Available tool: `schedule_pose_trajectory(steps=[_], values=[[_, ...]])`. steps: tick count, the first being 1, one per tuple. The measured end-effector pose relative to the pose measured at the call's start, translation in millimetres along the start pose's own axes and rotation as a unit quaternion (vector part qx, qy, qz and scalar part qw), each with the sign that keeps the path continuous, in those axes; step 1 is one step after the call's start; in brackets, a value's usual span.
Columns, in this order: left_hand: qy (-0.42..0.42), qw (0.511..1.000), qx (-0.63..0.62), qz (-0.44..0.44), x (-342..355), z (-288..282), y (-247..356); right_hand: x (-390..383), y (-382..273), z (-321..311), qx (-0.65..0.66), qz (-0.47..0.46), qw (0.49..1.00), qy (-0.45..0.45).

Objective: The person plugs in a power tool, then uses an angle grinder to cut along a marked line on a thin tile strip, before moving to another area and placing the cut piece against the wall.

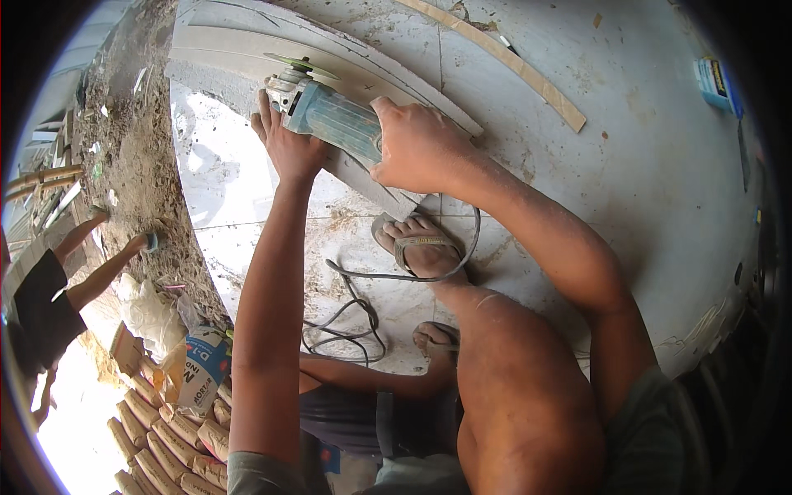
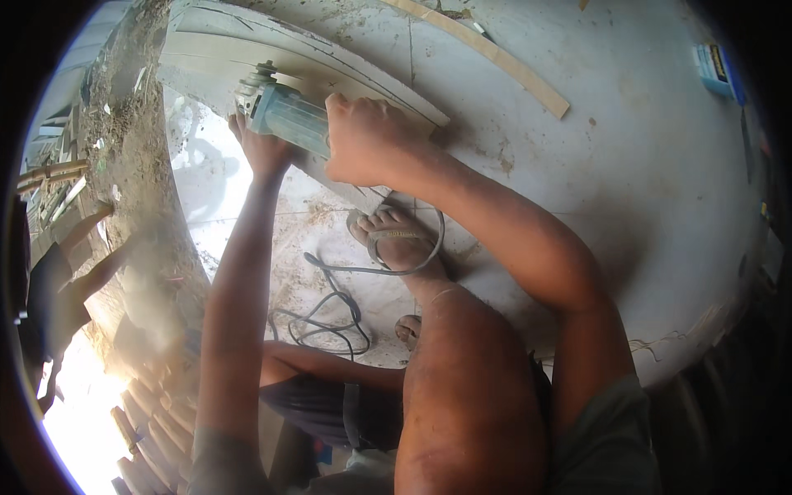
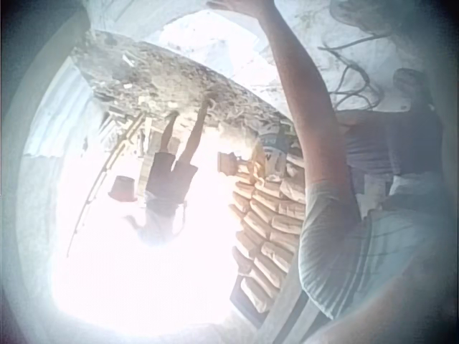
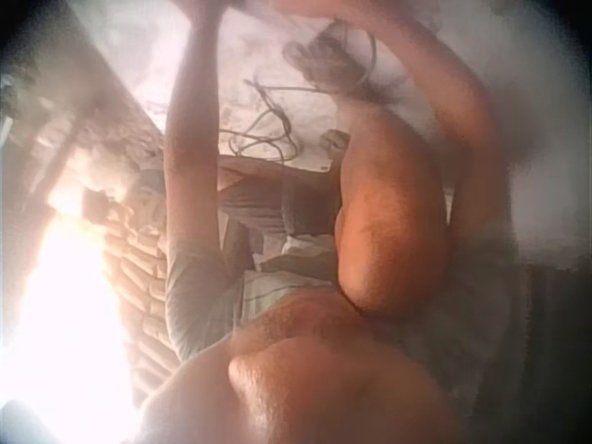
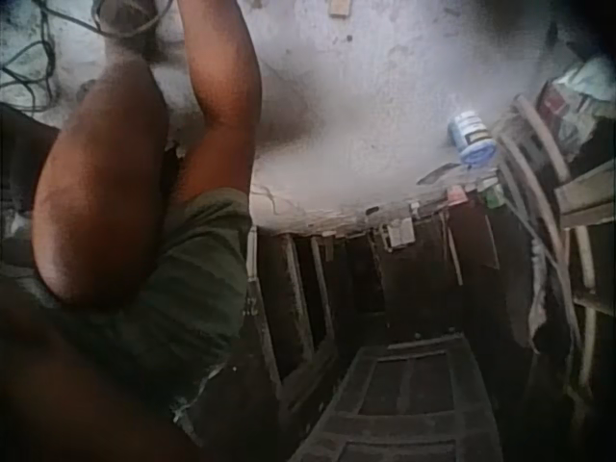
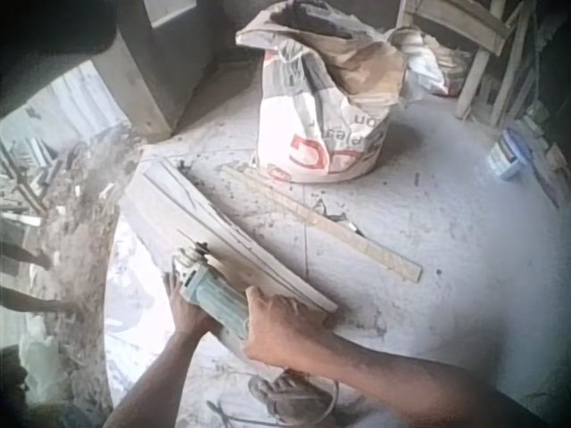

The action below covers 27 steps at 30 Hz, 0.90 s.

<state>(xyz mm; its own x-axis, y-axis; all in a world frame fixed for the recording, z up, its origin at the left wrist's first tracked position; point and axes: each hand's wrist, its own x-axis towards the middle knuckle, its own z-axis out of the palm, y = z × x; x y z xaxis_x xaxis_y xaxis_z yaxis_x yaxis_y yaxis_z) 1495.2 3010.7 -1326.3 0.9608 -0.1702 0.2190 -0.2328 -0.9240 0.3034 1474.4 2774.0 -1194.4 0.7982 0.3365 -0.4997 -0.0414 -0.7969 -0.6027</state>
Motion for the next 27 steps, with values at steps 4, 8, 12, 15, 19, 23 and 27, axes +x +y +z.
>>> schedule_pose_trajectory(steps=[4, 8, 12, 15, 19, 23, 27], values=[[0.002, 1.0, 0.013, 0.008, 0.6, 0.9, -4.8, -1.4, 3.0, 1.6, 0.007, -0.012, 1.0, 0.009], [0.015, 1.0, 0.003, 0.02, -0.2, 2.0, -8.1, -4.6, 2.4, -0.2, 0.015, -0.005, 1.0, 0.003], [0.01, 1.0, 0.005, 0.016, 1.1, 3.4, -2.2, -8.5, 3.0, -4.0, 0.01, 0.015, 1.0, -0.011], [0.008, 1.0, 0.011, 0.014, 1.6, 2.8, -5.4, -9.6, 5.0, -2.5, 0.004, 0.007, 1.0, -0.008], [0.003, 0.999, 0.028, 0.015, 1.7, 4.4, -5.3, -15.0, 6.6, -3.8, 0.0, 0.007, 1.0, -0.001], [-0.004, 1.0, 0.03, 0.003, 1.4, 4.7, -6.8, -16.4, 7.9, -3.4, 0.003, 0.015, 1.0, -0.01], [-0.005, 1.0, 0.024, -0.001, 2.0, 2.9, -5.3, -20.8, 6.6, -6.4, 0.0, 0.015, 1.0, -0.01]])
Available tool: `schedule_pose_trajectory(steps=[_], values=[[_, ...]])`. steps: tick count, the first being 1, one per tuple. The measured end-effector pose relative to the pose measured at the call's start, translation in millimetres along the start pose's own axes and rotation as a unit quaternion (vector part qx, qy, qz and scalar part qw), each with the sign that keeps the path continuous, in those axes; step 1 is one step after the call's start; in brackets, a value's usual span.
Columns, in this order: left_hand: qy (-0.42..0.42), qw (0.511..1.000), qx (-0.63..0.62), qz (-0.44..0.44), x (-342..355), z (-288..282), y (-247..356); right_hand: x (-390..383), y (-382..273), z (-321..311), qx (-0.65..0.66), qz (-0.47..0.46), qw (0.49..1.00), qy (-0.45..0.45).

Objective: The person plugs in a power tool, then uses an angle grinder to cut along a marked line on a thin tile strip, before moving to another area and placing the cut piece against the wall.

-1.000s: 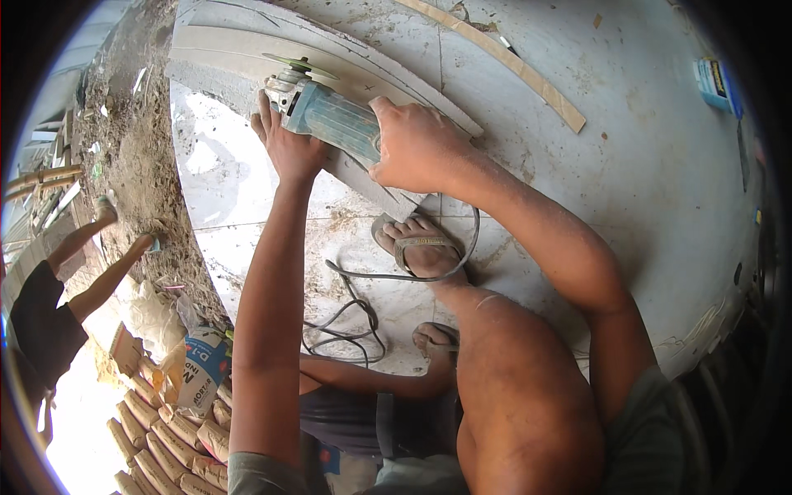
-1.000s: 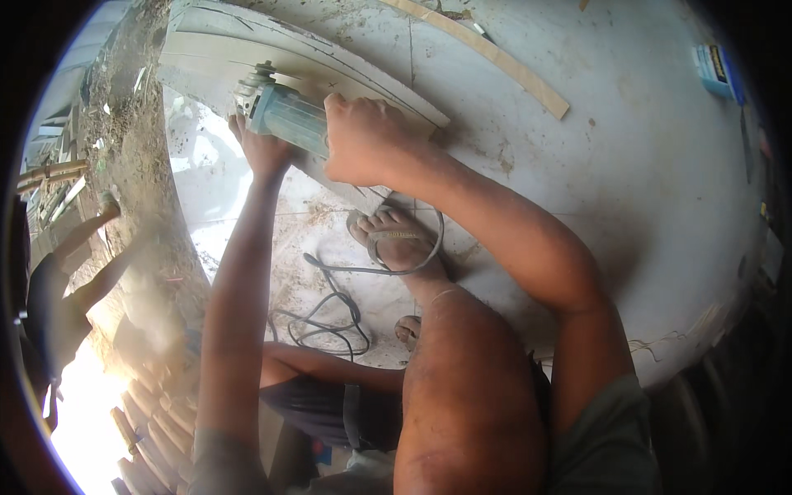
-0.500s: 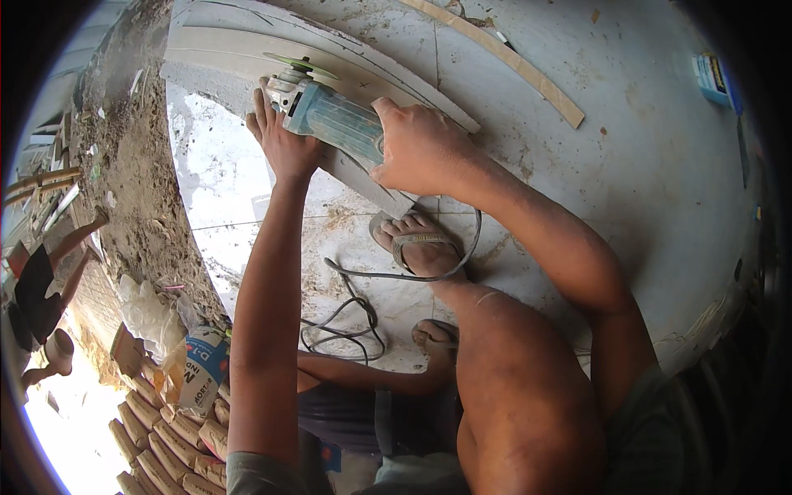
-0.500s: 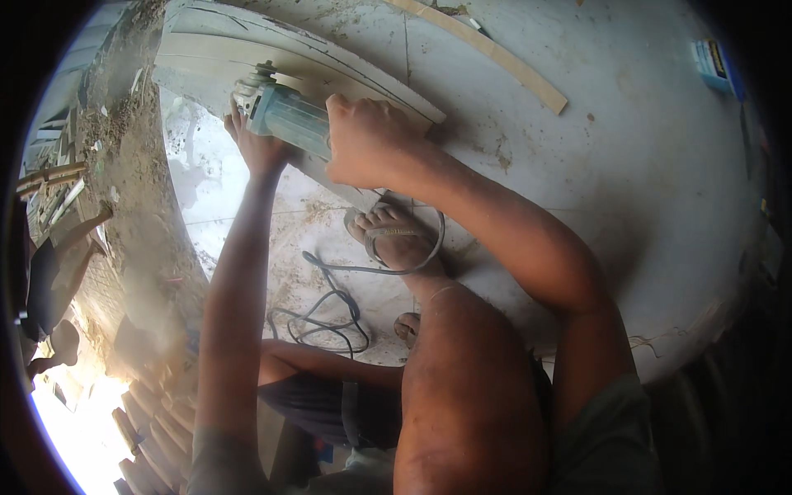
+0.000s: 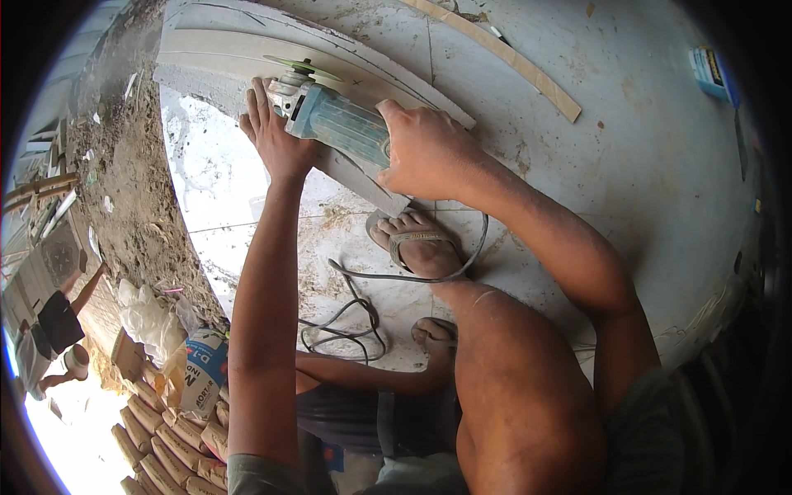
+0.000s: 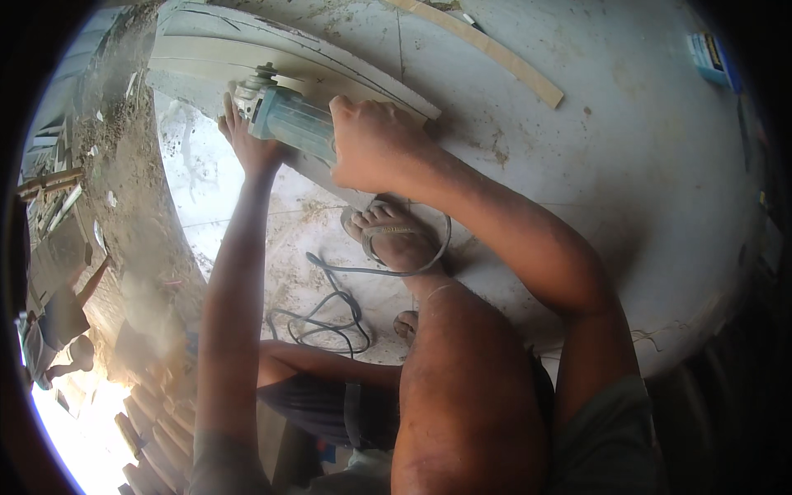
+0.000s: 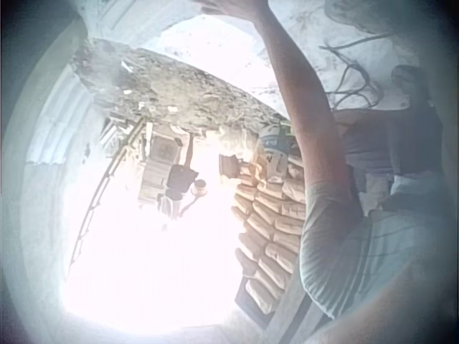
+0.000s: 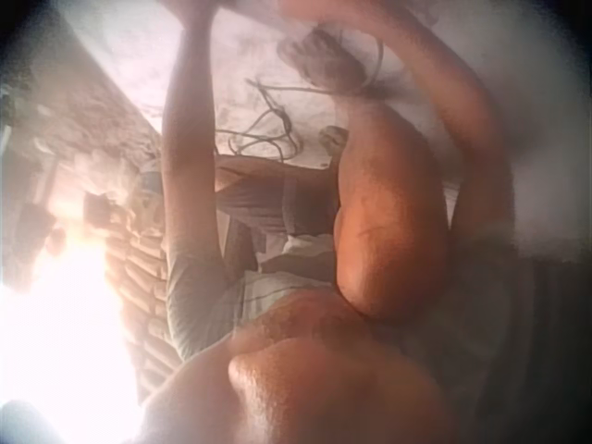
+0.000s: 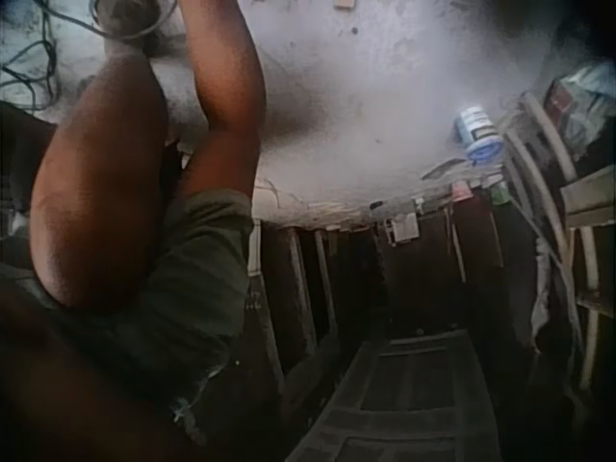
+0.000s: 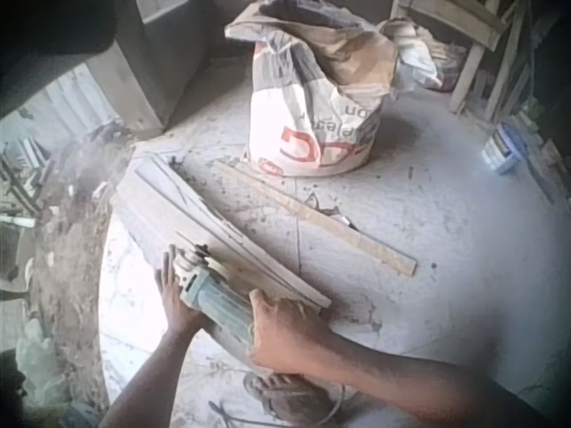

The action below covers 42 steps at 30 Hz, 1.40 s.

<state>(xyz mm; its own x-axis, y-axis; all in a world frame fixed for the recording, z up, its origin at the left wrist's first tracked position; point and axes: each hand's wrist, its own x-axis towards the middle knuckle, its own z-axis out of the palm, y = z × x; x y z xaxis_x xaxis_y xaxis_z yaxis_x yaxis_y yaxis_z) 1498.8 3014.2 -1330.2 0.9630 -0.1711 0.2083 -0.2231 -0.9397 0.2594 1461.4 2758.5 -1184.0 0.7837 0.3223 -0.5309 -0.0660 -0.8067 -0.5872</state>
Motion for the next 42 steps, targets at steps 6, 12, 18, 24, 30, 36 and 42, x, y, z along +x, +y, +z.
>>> schedule_pose_trajectory(steps=[6, 12, 18, 24, 30, 36, 42], values=[[0.005, 1.0, -0.007, -0.001, 0.9, -2.5, 5.5, -6.7, 6.3, 0.7, -0.008, -0.006, 1.0, 0.006], [0.013, 1.0, -0.016, -0.006, 1.0, -3.6, 4.3, -13.4, 4.9, -3.7, -0.006, -0.001, 1.0, -0.002], [0.011, 1.0, -0.018, -0.007, 1.9, -2.7, 5.5, -18.4, 10.5, 0.0, 0.004, -0.026, 0.999, 0.038], [0.013, 1.0, -0.017, -0.006, 1.9, -2.5, 5.3, -20.0, 16.9, 2.4, -0.002, -0.019, 0.999, 0.027], [0.005, 1.0, -0.012, -0.007, 2.5, -2.9, 4.4, -22.0, 22.9, 3.5, 0.015, -0.032, 0.999, 0.029], [0.01, 0.999, -0.031, -0.001, 1.3, -4.3, 7.6, -28.0, 24.4, 0.0, -0.011, -0.008, 1.0, 0.009], [0.01, 1.0, -0.025, 0.005, 1.6, -5.3, 6.6, -33.4, 25.0, -1.1, -0.011, -0.007, 1.0, 0.005]])
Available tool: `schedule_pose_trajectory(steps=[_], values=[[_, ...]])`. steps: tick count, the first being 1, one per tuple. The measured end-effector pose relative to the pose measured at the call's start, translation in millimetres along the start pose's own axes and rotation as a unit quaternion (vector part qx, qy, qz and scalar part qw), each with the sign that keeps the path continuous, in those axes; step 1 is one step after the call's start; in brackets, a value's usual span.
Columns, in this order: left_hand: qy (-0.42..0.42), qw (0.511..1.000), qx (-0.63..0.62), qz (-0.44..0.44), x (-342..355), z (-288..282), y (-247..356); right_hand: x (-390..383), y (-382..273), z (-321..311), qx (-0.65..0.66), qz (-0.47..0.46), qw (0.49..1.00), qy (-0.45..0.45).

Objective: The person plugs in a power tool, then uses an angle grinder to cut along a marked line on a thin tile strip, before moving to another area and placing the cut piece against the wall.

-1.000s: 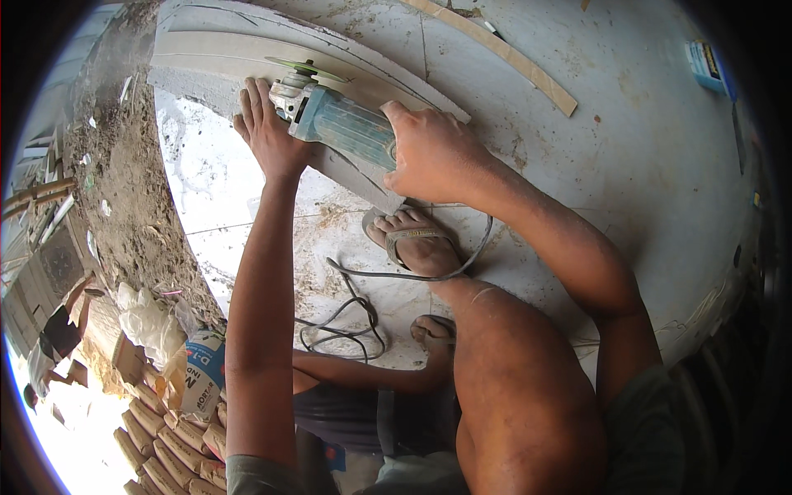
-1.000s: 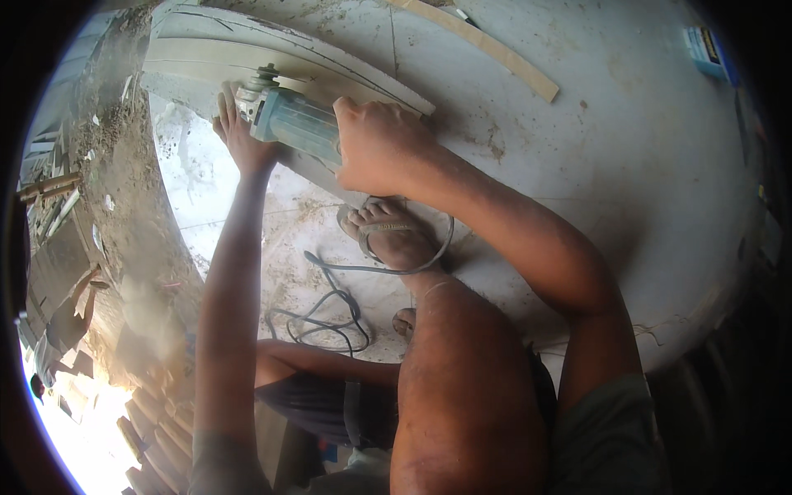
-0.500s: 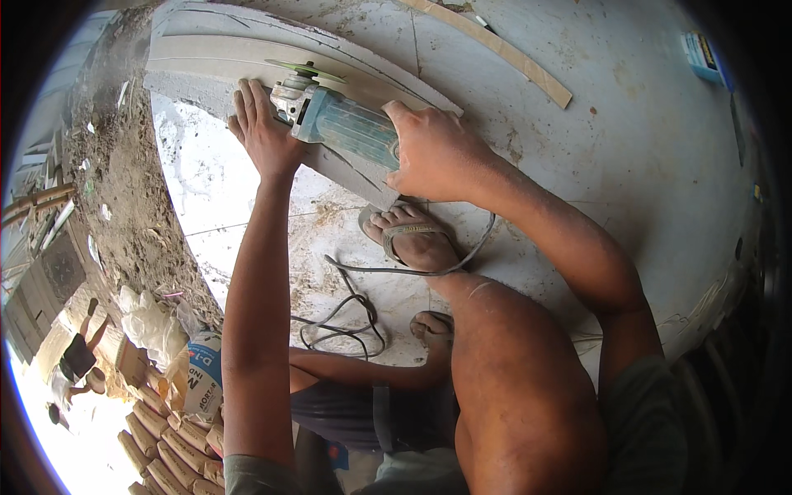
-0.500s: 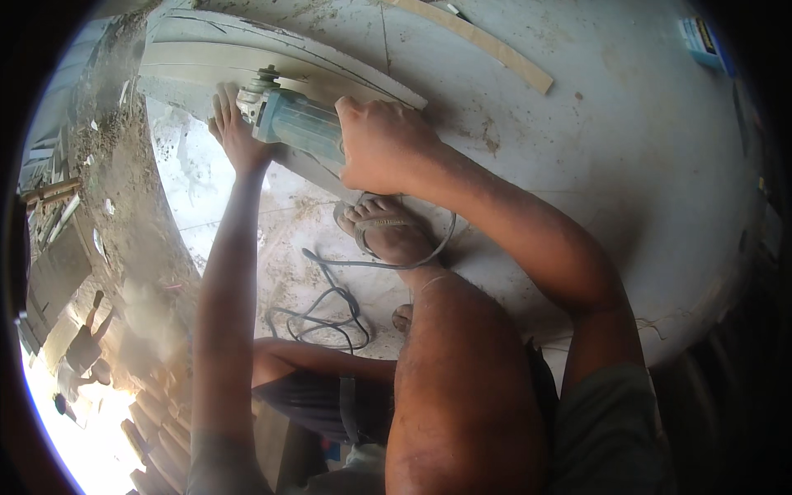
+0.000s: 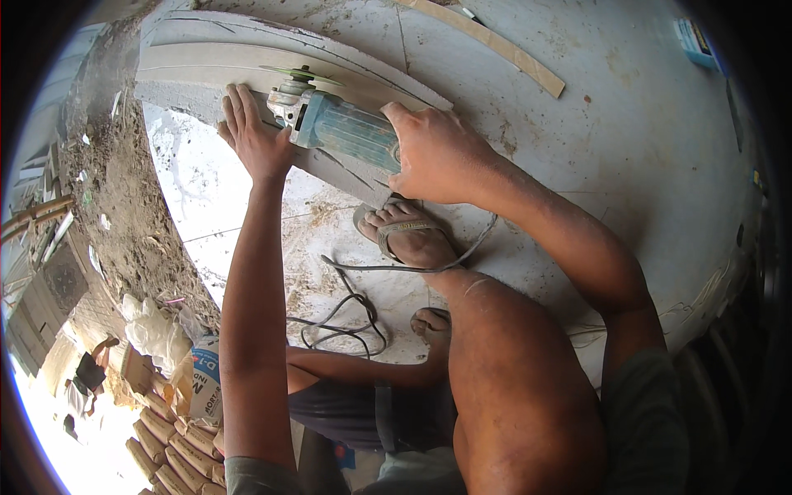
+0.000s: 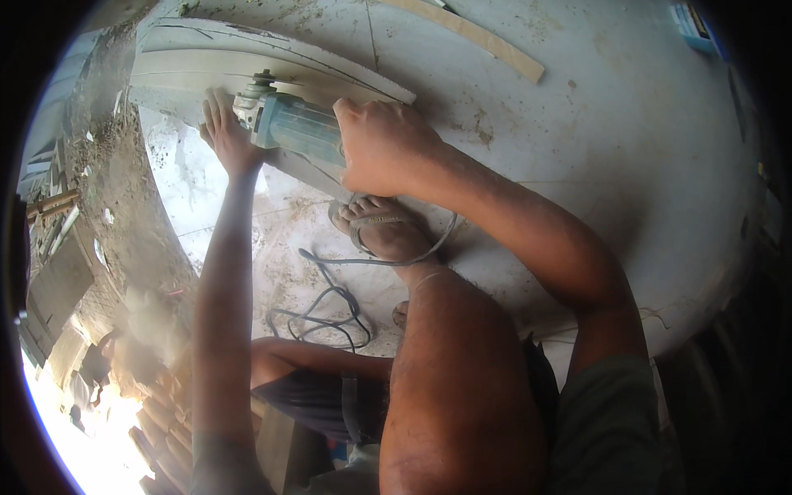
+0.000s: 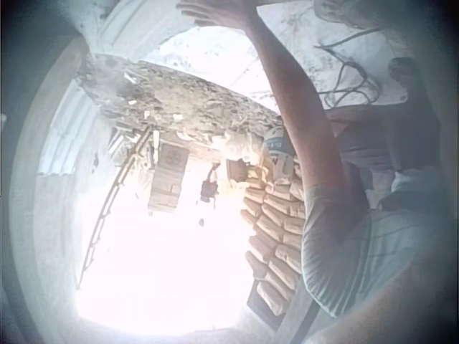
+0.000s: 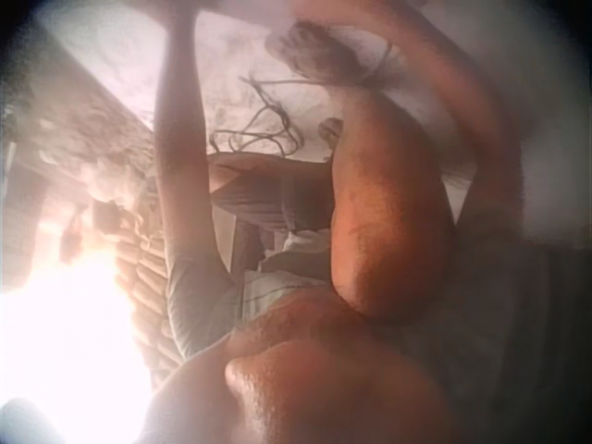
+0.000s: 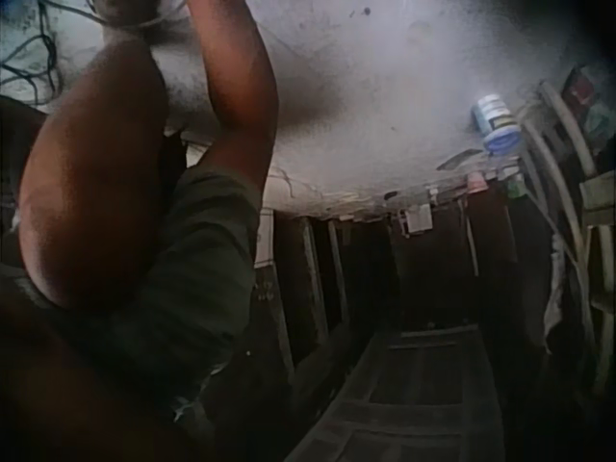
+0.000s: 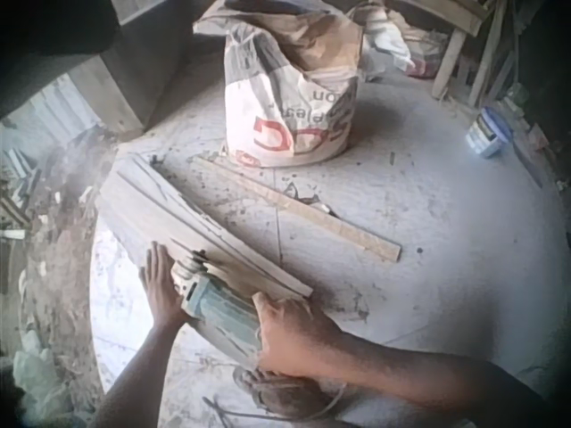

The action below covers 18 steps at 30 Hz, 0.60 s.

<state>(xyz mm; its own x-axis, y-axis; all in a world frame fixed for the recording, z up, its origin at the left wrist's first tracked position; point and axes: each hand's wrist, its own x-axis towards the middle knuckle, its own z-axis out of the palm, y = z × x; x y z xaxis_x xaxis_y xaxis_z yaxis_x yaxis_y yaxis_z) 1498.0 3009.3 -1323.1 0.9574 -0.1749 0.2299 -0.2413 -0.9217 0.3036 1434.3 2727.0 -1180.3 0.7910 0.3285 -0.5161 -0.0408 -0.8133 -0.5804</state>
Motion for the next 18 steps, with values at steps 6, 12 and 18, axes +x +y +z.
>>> schedule_pose_trajectory(steps=[6, 12, 18], values=[[-0.008, 1.0, 0.004, -0.012, 0.3, -0.1, 2.4, -5.6, 3.9, 1.0, -0.018, 0.01, 1.0, 0.021], [-0.006, 1.0, 0.009, -0.012, 1.3, 0.9, 0.4, -10.1, 5.4, -1.4, 0.01, 0.009, 1.0, -0.007], [-0.004, 1.0, 0.011, -0.008, 0.9, 1.1, 0.5, -15.1, 10.3, -0.1, 0.011, 0.001, 1.0, -0.001]])
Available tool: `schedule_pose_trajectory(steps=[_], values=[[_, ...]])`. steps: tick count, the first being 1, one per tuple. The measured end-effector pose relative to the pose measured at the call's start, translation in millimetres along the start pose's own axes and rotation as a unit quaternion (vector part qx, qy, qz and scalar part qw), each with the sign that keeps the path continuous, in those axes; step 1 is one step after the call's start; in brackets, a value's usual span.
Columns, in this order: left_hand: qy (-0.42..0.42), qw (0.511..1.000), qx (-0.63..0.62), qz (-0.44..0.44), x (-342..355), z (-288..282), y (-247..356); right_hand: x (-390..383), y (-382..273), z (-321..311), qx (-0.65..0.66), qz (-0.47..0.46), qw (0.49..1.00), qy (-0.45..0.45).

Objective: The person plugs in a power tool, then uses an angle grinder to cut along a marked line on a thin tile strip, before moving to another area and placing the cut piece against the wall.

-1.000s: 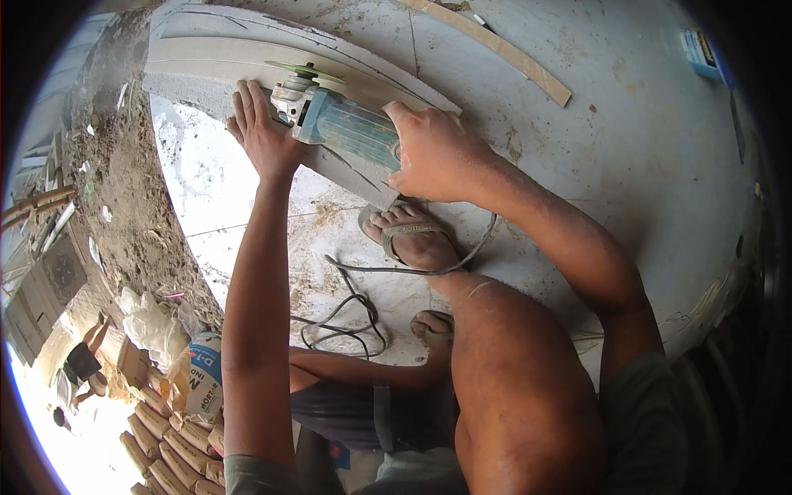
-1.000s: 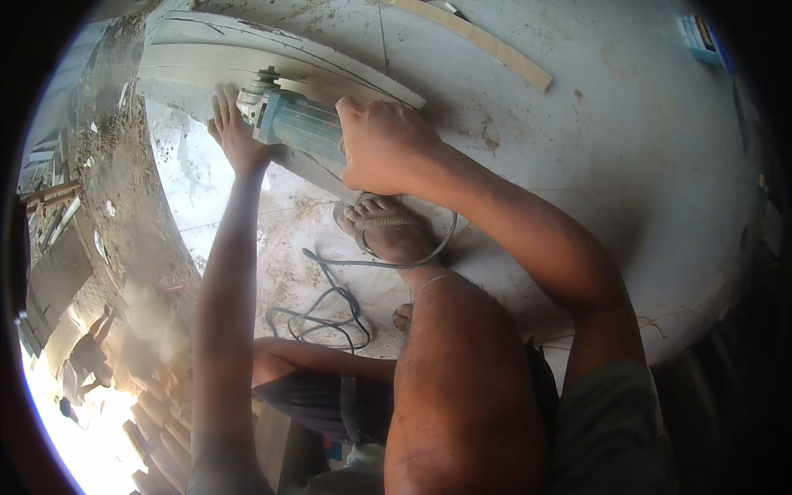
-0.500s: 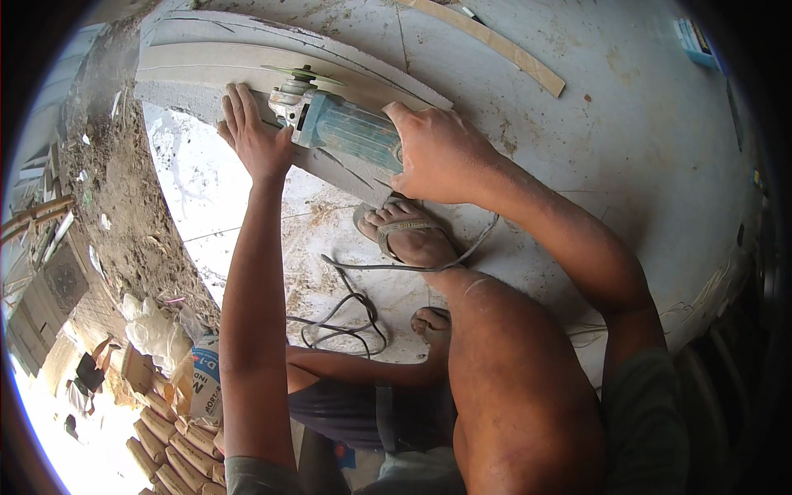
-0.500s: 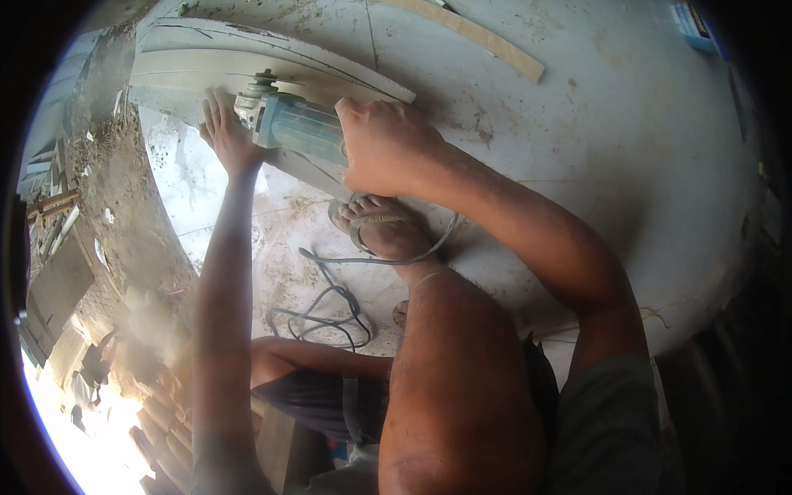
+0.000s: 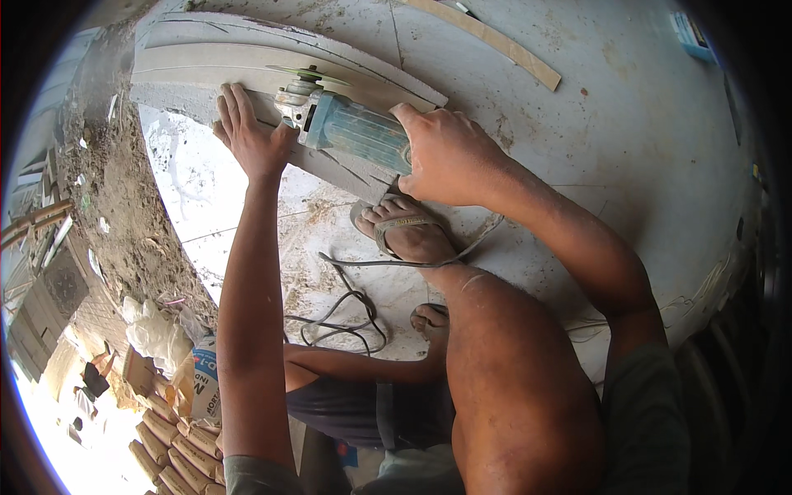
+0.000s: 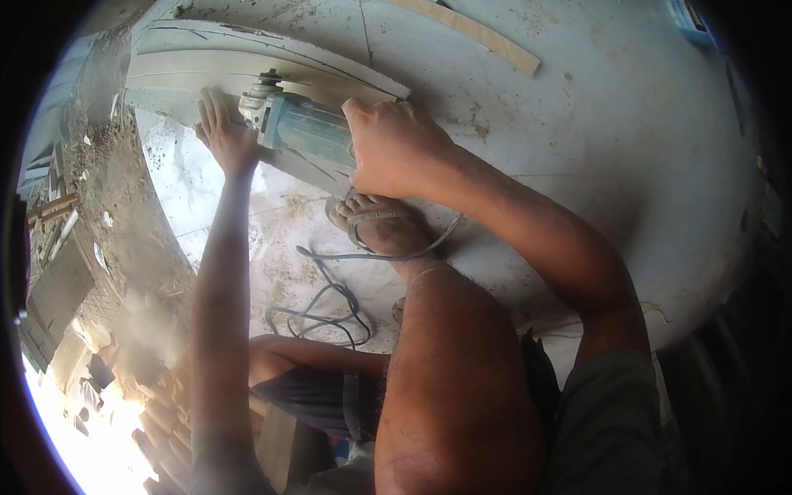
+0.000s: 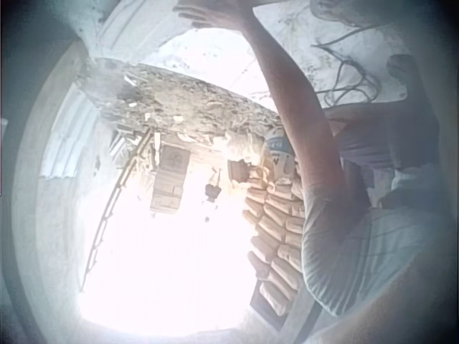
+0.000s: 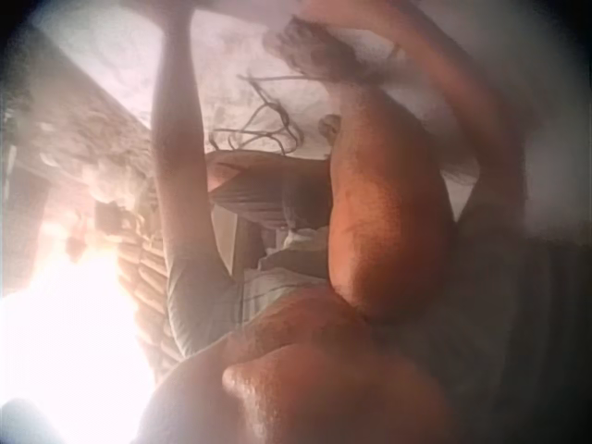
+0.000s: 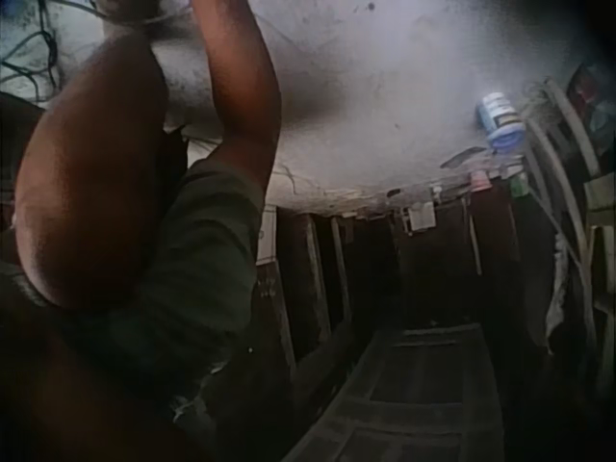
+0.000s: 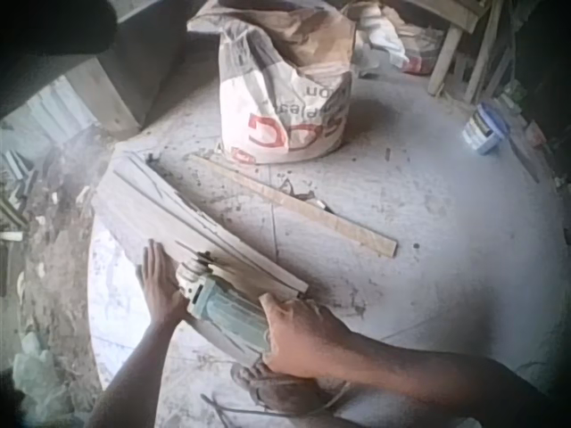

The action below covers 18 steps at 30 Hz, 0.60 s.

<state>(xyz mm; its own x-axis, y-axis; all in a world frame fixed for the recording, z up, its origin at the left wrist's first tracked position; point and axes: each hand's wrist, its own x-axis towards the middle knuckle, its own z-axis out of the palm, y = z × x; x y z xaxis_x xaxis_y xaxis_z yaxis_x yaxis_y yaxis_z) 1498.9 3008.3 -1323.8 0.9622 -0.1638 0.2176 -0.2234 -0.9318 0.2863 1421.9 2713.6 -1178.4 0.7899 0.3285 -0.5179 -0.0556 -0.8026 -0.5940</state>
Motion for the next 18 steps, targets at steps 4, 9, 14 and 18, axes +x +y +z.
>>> schedule_pose_trajectory(steps=[4, 9, 14, 18], values=[[0.004, 1.0, 0.004, 0.001, 1.2, 0.2, -2.4, -3.2, 1.1, 0.3, -0.011, 0.004, 1.0, 0.008], [-0.005, 1.0, 0.012, -0.001, 0.2, -0.9, -0.5, -5.7, 4.8, 1.9, -0.01, 0.01, 1.0, 0.011], [-0.004, 1.0, 0.014, -0.004, 0.5, 0.5, 1.3, -11.4, 8.4, 1.1, -0.01, 0.02, 1.0, 0.005], [-0.006, 1.0, 0.023, -0.002, 0.6, 1.8, -5.1, -14.9, 7.4, 0.4, -0.005, 0.028, 1.0, 0.003]])
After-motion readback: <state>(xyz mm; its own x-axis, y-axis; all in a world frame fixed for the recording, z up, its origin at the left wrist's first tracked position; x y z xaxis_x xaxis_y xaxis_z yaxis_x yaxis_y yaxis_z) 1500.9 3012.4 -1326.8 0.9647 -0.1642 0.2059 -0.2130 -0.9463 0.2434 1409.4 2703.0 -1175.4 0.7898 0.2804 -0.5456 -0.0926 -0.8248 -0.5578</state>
